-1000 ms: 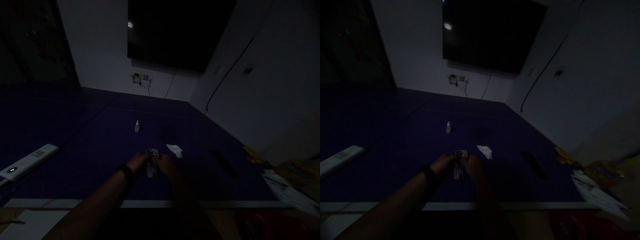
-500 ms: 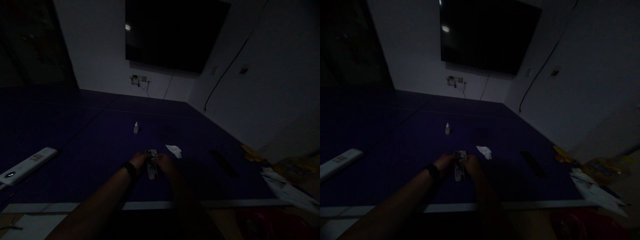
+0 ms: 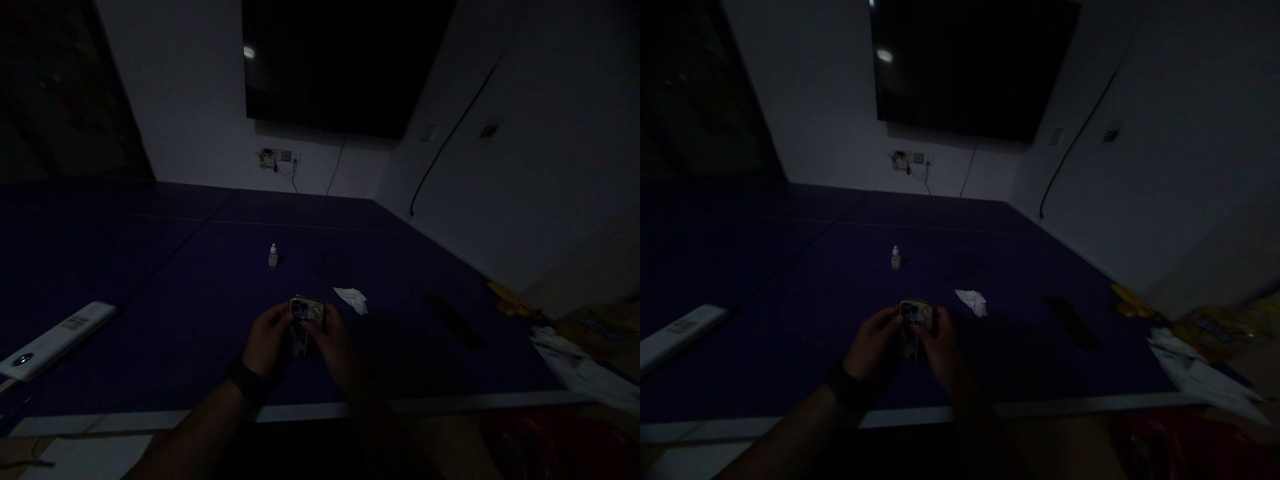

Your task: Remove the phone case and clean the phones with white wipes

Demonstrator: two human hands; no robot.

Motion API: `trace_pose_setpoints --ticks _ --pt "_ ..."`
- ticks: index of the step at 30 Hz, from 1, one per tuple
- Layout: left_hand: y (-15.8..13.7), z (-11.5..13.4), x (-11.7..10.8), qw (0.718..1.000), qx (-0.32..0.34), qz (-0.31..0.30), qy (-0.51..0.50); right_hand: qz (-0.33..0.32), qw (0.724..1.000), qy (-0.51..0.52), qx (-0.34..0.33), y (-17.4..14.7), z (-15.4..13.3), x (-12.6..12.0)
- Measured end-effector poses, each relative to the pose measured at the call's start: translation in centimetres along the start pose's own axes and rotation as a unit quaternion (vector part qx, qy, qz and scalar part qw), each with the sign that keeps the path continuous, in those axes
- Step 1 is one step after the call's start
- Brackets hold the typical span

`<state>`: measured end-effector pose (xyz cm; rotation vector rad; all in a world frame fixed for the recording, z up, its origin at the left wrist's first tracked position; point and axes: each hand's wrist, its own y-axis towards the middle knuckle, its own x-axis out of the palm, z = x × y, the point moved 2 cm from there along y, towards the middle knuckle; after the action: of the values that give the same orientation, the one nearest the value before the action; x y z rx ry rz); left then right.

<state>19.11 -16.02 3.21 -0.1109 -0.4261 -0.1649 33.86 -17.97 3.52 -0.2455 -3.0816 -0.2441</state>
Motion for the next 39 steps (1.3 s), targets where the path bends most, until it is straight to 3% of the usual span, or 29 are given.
trace_pose_setpoints --ticks 4,10,17,29,39 --pt "-2.2 0.7 -0.8 0.995 0.065 0.006 0.075 -0.005 0.999 -0.031 -0.015 -1.7 -0.3 0.4" --pt "-4.0 0.8 -1.5 0.979 0.112 0.039 0.165 -0.007 0.999 -0.045 -0.021 -2.9 0.2 0.9" --pt "-4.9 0.9 -2.0 0.956 0.183 0.026 0.227 0.041 0.995 -0.069 -0.057 -3.3 0.3 1.0" --pt "-4.8 1.9 -1.9 0.959 0.179 0.011 0.218 0.059 0.987 -0.114 -0.095 -3.5 0.0 0.7" --pt "-4.3 2.1 -2.3 0.965 0.164 -0.001 0.205 0.028 0.987 -0.139 -0.08 -3.3 -1.0 0.1"
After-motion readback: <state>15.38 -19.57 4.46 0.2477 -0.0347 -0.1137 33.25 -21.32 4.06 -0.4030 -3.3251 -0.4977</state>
